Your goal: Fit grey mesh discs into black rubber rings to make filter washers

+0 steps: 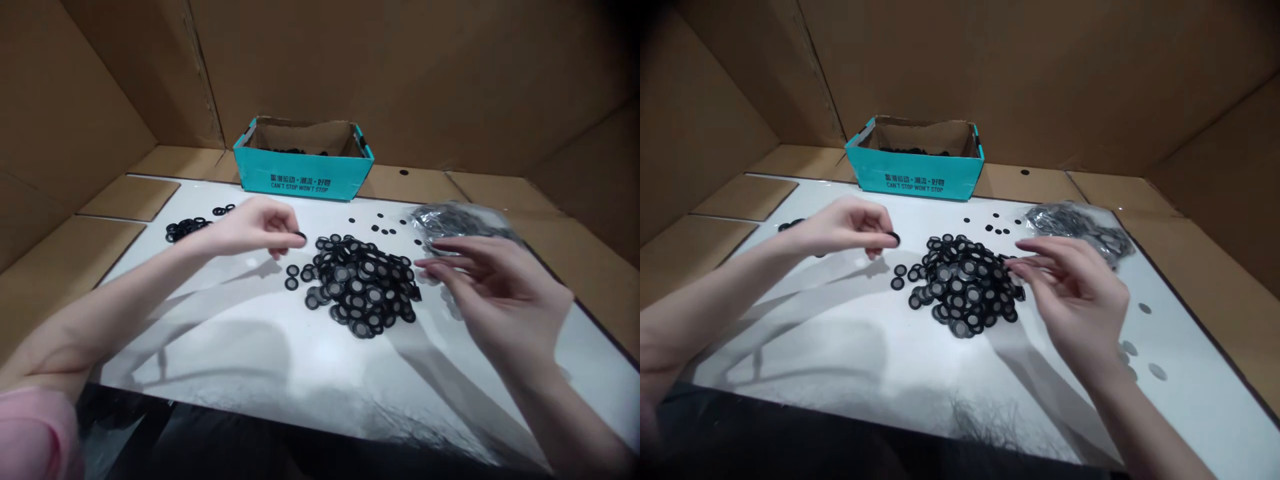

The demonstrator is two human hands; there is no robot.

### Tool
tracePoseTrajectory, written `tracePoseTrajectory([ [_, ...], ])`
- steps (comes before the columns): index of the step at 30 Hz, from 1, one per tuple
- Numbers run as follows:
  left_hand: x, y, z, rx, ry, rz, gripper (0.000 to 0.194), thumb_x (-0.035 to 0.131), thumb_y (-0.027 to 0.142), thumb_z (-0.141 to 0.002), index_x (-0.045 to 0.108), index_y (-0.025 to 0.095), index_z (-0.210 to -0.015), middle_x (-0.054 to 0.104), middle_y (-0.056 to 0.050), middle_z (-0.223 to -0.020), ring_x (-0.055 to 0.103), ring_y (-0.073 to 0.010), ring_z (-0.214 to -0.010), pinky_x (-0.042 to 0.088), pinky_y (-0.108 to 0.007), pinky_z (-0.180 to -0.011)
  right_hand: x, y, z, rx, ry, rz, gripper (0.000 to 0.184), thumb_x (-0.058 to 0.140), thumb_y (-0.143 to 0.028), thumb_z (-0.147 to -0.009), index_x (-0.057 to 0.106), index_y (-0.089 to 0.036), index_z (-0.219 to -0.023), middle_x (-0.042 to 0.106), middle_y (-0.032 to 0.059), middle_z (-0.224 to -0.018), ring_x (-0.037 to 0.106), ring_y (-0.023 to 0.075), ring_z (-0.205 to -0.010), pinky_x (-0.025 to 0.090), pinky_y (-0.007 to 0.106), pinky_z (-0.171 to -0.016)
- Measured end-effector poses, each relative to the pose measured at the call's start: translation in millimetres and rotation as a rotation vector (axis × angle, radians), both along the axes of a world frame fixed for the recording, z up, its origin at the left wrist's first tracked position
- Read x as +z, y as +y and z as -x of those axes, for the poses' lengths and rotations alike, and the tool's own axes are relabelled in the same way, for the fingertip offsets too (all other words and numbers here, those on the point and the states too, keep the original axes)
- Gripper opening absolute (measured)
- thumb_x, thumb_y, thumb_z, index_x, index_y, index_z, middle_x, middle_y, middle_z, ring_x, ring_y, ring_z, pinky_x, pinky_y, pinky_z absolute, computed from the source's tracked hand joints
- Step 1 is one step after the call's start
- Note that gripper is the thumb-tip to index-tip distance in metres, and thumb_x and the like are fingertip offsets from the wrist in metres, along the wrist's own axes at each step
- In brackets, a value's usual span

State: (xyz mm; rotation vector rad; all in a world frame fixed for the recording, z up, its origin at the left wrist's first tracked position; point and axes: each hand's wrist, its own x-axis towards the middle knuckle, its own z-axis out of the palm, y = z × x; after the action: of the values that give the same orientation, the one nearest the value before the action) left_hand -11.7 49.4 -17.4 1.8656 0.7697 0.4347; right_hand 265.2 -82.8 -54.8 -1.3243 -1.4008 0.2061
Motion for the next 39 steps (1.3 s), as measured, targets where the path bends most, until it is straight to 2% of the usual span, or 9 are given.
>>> tracePoseTrajectory([
  [2, -3.9, -14.5, -22.1, -0.009, -0.080, 0.179, 0.017, 0.073, 0.021, -0.075, 0.059, 0.012, -0.073, 0.066, -0.002, -0.057, 0.064, -0.0109, -0.050, 0.053, -0.020, -0.051, 4.0, 5.2, 23.2, 0.129, 0.041, -0.059, 0.030, 0.070, -0.007, -0.077, 0.072, -0.027, -0.099, 0.065, 0.0034, -0.107, 0.072, 0.0177, -0.083, 0.063, 0.036, -0.079],
  [4, -7.0, -25.2, -37.2, -0.017, -0.139, 0.311, 0.019, 0.076, 0.016, -0.072, 0.058, 0.012, -0.073, 0.067, -0.002, -0.056, 0.066, -0.0116, -0.050, 0.052, -0.019, -0.051, 3.7, 9.4, 40.9, 0.193, 0.022, -0.151, 0.037, 0.068, -0.005, -0.079, 0.070, -0.030, -0.106, 0.064, 0.0032, -0.114, 0.072, 0.0183, -0.088, 0.064, 0.038, -0.081],
  [9, -7.0, -39.1, -46.6, -0.081, -0.213, 0.473, 0.020, 0.079, 0.015, -0.070, 0.059, 0.011, -0.072, 0.065, 0.000, -0.057, 0.066, -0.0101, -0.052, 0.052, -0.017, -0.053, -0.5, 18.0, 60.5, 0.181, -0.142, -0.261, 0.046, 0.069, -0.006, -0.078, 0.066, -0.037, -0.112, 0.065, 0.0042, -0.119, 0.068, 0.0246, -0.103, 0.062, 0.044, -0.085],
  [13, -7.6, -42.2, -44.6, -0.078, -0.258, 0.452, 0.016, 0.077, 0.017, -0.074, 0.064, 0.010, -0.079, 0.066, 0.000, -0.062, 0.065, -0.0092, -0.055, 0.054, -0.017, -0.055, 2.9, 22.9, 65.6, 0.118, -0.263, -0.343, 0.036, 0.070, -0.009, -0.077, 0.069, -0.037, -0.100, 0.070, 0.0047, -0.110, 0.069, 0.0258, -0.097, 0.058, 0.048, -0.088],
  [17, -9.5, -41.7, -42.7, -0.069, -0.320, 0.399, 0.011, 0.071, 0.015, -0.079, 0.061, 0.011, -0.077, 0.065, 0.000, -0.066, 0.065, -0.0086, -0.055, 0.053, -0.016, -0.053, 5.5, 27.5, 64.9, 0.168, -0.288, -0.355, 0.036, 0.065, -0.005, -0.079, 0.066, -0.032, -0.103, 0.067, 0.0072, -0.111, 0.068, 0.0244, -0.100, 0.057, 0.043, -0.086],
  [22, -3.0, -41.0, -38.4, -0.023, -0.294, 0.292, 0.014, 0.071, 0.016, -0.080, 0.058, 0.011, -0.075, 0.063, 0.002, -0.063, 0.064, -0.0069, -0.054, 0.052, -0.013, -0.051, 8.3, 35.7, 58.2, 0.260, -0.365, -0.294, 0.015, 0.060, -0.008, -0.083, 0.059, -0.023, -0.085, 0.062, 0.0030, -0.074, 0.062, 0.0170, -0.070, 0.051, 0.033, -0.062],
  [27, 1.9, -39.6, -34.9, -0.029, -0.271, 0.186, 0.011, 0.069, 0.013, -0.080, 0.059, 0.010, -0.076, 0.063, 0.003, -0.063, 0.064, -0.0056, -0.055, 0.051, -0.011, -0.054, 11.9, 39.3, 58.1, 0.293, -0.451, -0.220, 0.012, 0.059, -0.012, -0.087, 0.054, -0.020, -0.080, 0.059, 0.0007, -0.068, 0.056, 0.0122, -0.061, 0.045, 0.027, -0.055],
  [34, 1.4, -36.2, -33.7, -0.080, -0.258, 0.305, 0.011, 0.070, 0.013, -0.081, 0.063, 0.009, -0.089, 0.070, -0.001, -0.071, 0.069, -0.0088, -0.064, 0.056, -0.015, -0.062, 10.8, 41.4, 55.3, 0.302, -0.469, -0.214, 0.014, 0.056, -0.012, -0.088, 0.054, -0.020, -0.076, 0.055, -0.0006, -0.062, 0.052, 0.0105, -0.056, 0.041, 0.024, -0.051],
  [39, 1.6, -36.1, -35.1, -0.079, -0.234, 0.298, 0.012, 0.071, 0.014, -0.081, 0.063, 0.008, -0.087, 0.070, -0.001, -0.072, 0.069, -0.0081, -0.065, 0.056, -0.014, -0.063, 12.2, 40.7, 54.9, 0.374, -0.421, -0.142, 0.019, 0.055, -0.013, -0.089, 0.053, -0.020, -0.072, 0.054, -0.0016, -0.058, 0.050, 0.0100, -0.052, 0.038, 0.024, -0.049],
])
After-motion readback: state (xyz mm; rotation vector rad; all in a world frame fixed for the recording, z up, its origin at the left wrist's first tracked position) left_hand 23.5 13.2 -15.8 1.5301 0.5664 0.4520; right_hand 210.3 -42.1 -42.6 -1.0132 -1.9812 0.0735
